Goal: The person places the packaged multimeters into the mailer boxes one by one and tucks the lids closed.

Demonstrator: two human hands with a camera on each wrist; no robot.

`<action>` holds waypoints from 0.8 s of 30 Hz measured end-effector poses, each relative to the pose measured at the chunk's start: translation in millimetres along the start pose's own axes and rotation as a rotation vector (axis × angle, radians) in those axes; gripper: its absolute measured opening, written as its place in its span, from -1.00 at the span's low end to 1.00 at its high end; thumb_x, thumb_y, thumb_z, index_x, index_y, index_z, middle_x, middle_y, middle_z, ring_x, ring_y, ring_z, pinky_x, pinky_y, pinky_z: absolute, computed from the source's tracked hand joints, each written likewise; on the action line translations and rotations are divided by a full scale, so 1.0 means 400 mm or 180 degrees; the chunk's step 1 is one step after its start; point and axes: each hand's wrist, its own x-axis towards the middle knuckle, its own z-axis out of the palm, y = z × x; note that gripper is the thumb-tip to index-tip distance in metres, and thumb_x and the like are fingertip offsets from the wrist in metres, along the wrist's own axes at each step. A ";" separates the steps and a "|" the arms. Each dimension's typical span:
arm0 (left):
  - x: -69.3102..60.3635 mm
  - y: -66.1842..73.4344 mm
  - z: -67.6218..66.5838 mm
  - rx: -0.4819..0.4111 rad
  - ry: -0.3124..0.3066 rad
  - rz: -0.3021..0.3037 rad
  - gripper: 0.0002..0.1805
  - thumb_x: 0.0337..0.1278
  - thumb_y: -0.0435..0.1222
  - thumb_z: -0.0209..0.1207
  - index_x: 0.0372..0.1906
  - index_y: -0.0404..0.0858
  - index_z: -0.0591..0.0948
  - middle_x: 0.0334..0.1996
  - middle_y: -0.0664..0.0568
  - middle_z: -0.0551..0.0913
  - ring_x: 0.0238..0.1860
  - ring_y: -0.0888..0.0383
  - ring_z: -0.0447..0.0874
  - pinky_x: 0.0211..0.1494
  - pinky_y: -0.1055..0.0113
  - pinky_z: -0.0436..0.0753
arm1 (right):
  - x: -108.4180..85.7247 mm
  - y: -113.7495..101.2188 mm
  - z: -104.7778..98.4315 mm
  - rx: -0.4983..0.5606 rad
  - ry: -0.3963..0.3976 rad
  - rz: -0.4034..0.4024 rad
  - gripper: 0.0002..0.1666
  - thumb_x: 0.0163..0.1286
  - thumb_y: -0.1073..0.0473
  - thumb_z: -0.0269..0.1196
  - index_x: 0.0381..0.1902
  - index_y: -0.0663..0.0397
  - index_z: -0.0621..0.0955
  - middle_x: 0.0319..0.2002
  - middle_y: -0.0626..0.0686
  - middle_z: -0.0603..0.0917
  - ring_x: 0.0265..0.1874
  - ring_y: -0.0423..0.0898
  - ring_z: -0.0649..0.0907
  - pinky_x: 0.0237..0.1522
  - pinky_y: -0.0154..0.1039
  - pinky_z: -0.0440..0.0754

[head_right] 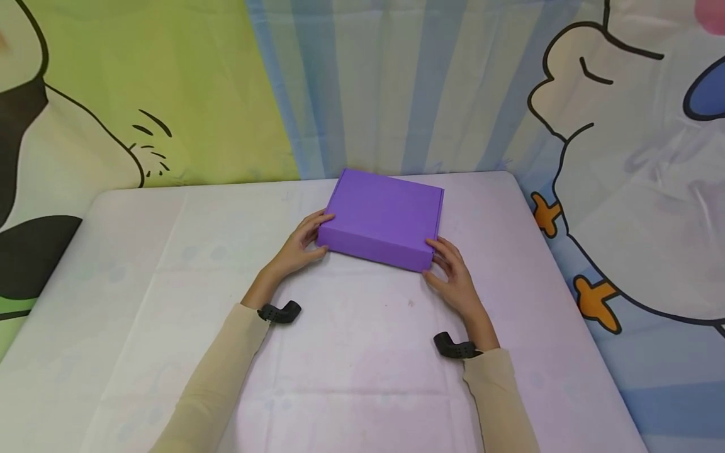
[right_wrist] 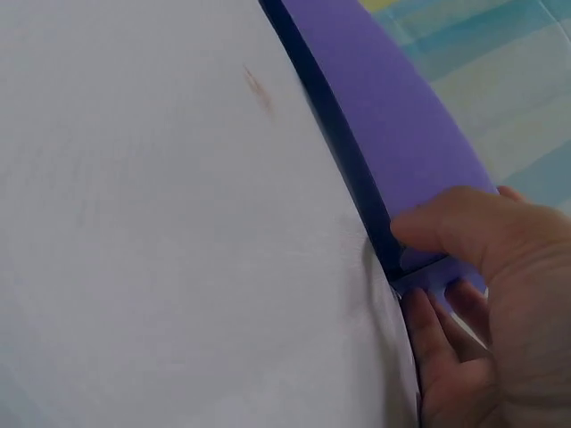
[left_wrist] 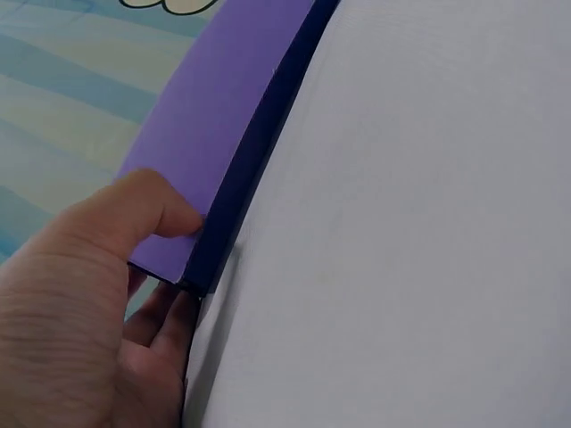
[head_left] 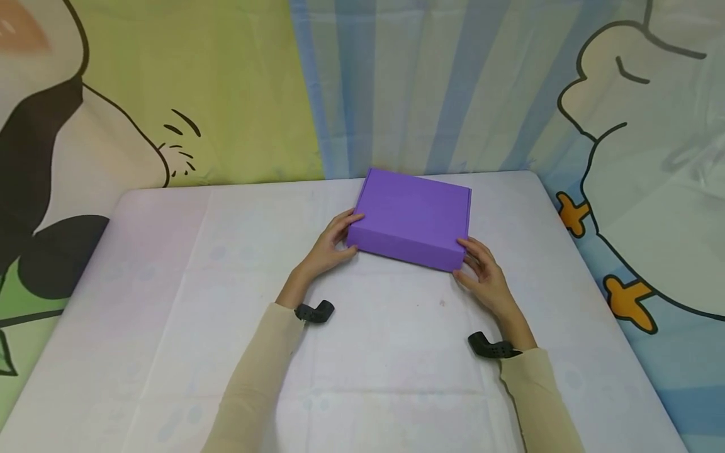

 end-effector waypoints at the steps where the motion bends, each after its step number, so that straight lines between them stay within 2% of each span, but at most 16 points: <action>1: 0.000 0.002 0.002 0.0072 0.0025 -0.0002 -0.34 0.08 -0.67 0.15 0.36 -0.47 0.33 0.46 -0.30 0.08 0.49 -0.16 0.06 0.50 0.11 0.16 | 0.001 0.000 0.003 -0.0043 0.0044 -0.0008 -0.26 0.12 0.74 0.17 0.31 0.55 0.30 0.36 0.42 0.16 0.24 -0.25 0.41 0.26 -0.47 0.40; 7: 0.003 0.005 0.014 0.0339 0.0151 0.0007 -0.37 0.07 -0.67 0.17 0.31 -0.49 0.36 0.43 -0.36 0.11 0.45 -0.23 0.13 0.46 0.03 0.25 | 0.006 -0.002 0.018 -0.0189 0.0271 -0.0052 -0.31 0.09 0.77 0.17 0.23 0.60 0.34 0.29 0.44 0.25 0.15 -0.23 0.45 0.19 -0.50 0.44; 11: 0.010 -0.042 0.021 0.0352 0.0243 0.0032 -0.37 0.07 -0.67 0.17 0.32 -0.45 0.37 0.44 -0.32 0.12 0.44 -0.23 0.14 0.45 0.01 0.27 | 0.009 -0.001 0.025 -0.0249 0.0384 -0.0029 -0.31 0.05 0.79 0.16 0.21 0.59 0.37 0.27 0.43 0.29 0.14 -0.25 0.46 0.16 -0.52 0.46; 15: 0.016 -0.082 0.024 0.0377 0.0305 0.0040 -0.36 0.08 -0.65 0.19 0.32 -0.36 0.40 0.44 -0.23 0.15 0.44 -0.15 0.17 0.43 0.09 0.32 | 0.012 0.000 0.031 -0.0291 0.0484 -0.0008 -0.32 0.05 0.80 0.17 0.19 0.59 0.38 0.24 0.42 0.32 0.11 -0.28 0.48 0.13 -0.53 0.48; 20: 0.016 -0.087 0.024 0.0385 0.0330 0.0104 -0.38 0.09 -0.64 0.19 0.30 -0.32 0.42 0.43 -0.21 0.17 0.43 -0.13 0.21 0.41 0.16 0.35 | 0.014 -0.001 0.038 -0.0330 0.0593 -0.0011 -0.34 0.02 0.83 0.16 0.15 0.64 0.37 0.20 0.47 0.32 0.06 -0.29 0.49 0.09 -0.55 0.49; 24: 0.016 -0.086 0.027 0.0407 0.0397 0.0104 -0.38 0.07 -0.65 0.19 0.29 -0.33 0.43 0.41 -0.22 0.19 0.41 -0.13 0.24 0.39 0.16 0.38 | 0.017 -0.007 0.043 -0.0360 0.0714 0.0149 -0.34 0.01 0.83 0.15 0.14 0.59 0.39 0.21 0.44 0.34 0.04 -0.27 0.50 0.07 -0.56 0.50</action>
